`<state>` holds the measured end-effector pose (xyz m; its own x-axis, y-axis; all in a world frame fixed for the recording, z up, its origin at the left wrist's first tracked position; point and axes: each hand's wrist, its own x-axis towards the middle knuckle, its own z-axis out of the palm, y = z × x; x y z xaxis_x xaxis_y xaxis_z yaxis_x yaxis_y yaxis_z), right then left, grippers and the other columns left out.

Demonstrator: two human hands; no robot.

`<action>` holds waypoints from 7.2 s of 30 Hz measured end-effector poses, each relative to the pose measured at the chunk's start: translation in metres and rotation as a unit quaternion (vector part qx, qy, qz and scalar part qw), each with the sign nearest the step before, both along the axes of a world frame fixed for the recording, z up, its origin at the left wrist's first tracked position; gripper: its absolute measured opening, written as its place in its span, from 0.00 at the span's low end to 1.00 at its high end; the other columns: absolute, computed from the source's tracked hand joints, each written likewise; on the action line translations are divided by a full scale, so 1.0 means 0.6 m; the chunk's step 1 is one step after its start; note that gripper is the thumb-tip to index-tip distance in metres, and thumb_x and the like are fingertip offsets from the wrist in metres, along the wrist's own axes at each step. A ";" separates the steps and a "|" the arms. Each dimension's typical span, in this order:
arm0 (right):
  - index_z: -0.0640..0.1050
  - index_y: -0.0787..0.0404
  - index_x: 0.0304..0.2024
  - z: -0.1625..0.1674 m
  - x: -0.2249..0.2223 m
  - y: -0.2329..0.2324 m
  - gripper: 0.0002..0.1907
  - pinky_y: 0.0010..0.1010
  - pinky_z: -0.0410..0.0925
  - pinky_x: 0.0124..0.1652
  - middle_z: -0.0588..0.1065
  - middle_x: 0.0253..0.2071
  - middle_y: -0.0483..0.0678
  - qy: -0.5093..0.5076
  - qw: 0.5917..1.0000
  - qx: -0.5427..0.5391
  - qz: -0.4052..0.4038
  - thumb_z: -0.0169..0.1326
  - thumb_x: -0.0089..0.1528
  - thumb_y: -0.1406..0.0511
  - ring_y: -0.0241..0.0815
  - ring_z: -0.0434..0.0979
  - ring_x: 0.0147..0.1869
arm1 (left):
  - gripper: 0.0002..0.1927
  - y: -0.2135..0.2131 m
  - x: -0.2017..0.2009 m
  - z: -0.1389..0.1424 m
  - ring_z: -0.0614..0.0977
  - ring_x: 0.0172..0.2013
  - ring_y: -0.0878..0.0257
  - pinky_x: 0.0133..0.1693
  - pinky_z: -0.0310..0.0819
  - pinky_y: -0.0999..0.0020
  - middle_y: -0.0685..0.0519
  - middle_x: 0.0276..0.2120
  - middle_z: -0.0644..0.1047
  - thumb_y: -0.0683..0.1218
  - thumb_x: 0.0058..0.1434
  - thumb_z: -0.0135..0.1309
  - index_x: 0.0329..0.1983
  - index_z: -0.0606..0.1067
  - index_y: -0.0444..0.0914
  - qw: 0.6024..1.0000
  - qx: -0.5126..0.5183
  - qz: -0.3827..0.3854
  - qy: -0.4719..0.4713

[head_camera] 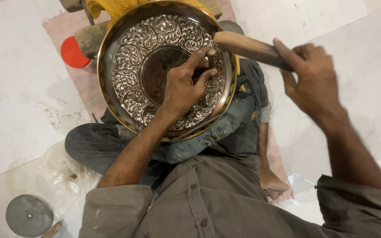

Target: The person sits on the floor with an ornate metal tray resting on their lap and hammers a chisel along the tray's embossed decorative pattern using a wooden mallet, repositioning the chisel repeatedly to work different parts of the design.

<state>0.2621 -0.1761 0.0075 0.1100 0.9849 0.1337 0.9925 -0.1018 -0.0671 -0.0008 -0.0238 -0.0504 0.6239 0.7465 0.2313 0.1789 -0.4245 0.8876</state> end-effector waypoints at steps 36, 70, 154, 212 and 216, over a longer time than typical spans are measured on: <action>0.71 0.55 0.74 0.032 0.000 0.064 0.30 0.49 0.70 0.62 0.73 0.53 0.53 0.110 0.991 0.053 0.063 0.60 0.70 0.70 0.49 0.74 0.57 | 0.29 0.017 0.007 0.000 0.90 0.37 0.63 0.38 0.89 0.68 0.49 0.43 0.86 0.41 0.67 0.60 0.70 0.67 0.50 0.999 0.032 -0.036 -0.003; 0.69 0.52 0.72 -0.006 -0.005 0.037 0.32 0.48 0.68 0.62 0.73 0.53 0.51 0.215 0.973 0.085 0.024 0.60 0.66 0.73 0.50 0.74 0.58 | 0.24 0.046 0.002 0.018 0.90 0.38 0.63 0.38 0.88 0.67 0.50 0.40 0.86 0.43 0.66 0.61 0.65 0.71 0.47 0.990 0.022 -0.120 0.077; 0.61 0.51 0.76 0.058 -0.002 0.105 0.33 0.45 0.68 0.63 0.69 0.64 0.59 0.297 0.946 -0.005 0.128 0.56 0.70 0.67 0.51 0.68 0.66 | 0.26 -0.027 0.000 0.019 0.90 0.41 0.62 0.41 0.86 0.65 0.47 0.41 0.86 0.38 0.66 0.60 0.66 0.70 0.47 0.997 -0.053 0.049 -0.004; 0.62 0.50 0.75 0.016 -0.012 0.052 0.32 0.45 0.62 0.73 0.68 0.68 0.50 0.497 0.861 0.080 0.069 0.56 0.71 0.70 0.44 0.67 0.73 | 0.25 0.028 -0.003 0.018 0.89 0.34 0.65 0.33 0.88 0.69 0.51 0.40 0.86 0.43 0.66 0.61 0.65 0.71 0.51 0.992 -0.003 -0.095 0.085; 0.69 0.52 0.72 0.014 -0.006 0.045 0.33 0.50 0.63 0.66 0.73 0.53 0.54 0.141 0.988 0.009 0.062 0.60 0.65 0.72 0.48 0.74 0.56 | 0.27 0.033 -0.002 0.012 0.88 0.34 0.63 0.35 0.88 0.69 0.50 0.37 0.85 0.41 0.66 0.60 0.67 0.70 0.48 0.990 0.017 -0.103 0.100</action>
<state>0.2582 -0.1490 0.0159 0.0238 0.9909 0.1327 0.9389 0.0235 -0.3434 -0.0021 -0.0038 -0.0433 0.7972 0.5933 0.1119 0.2557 -0.4997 0.8276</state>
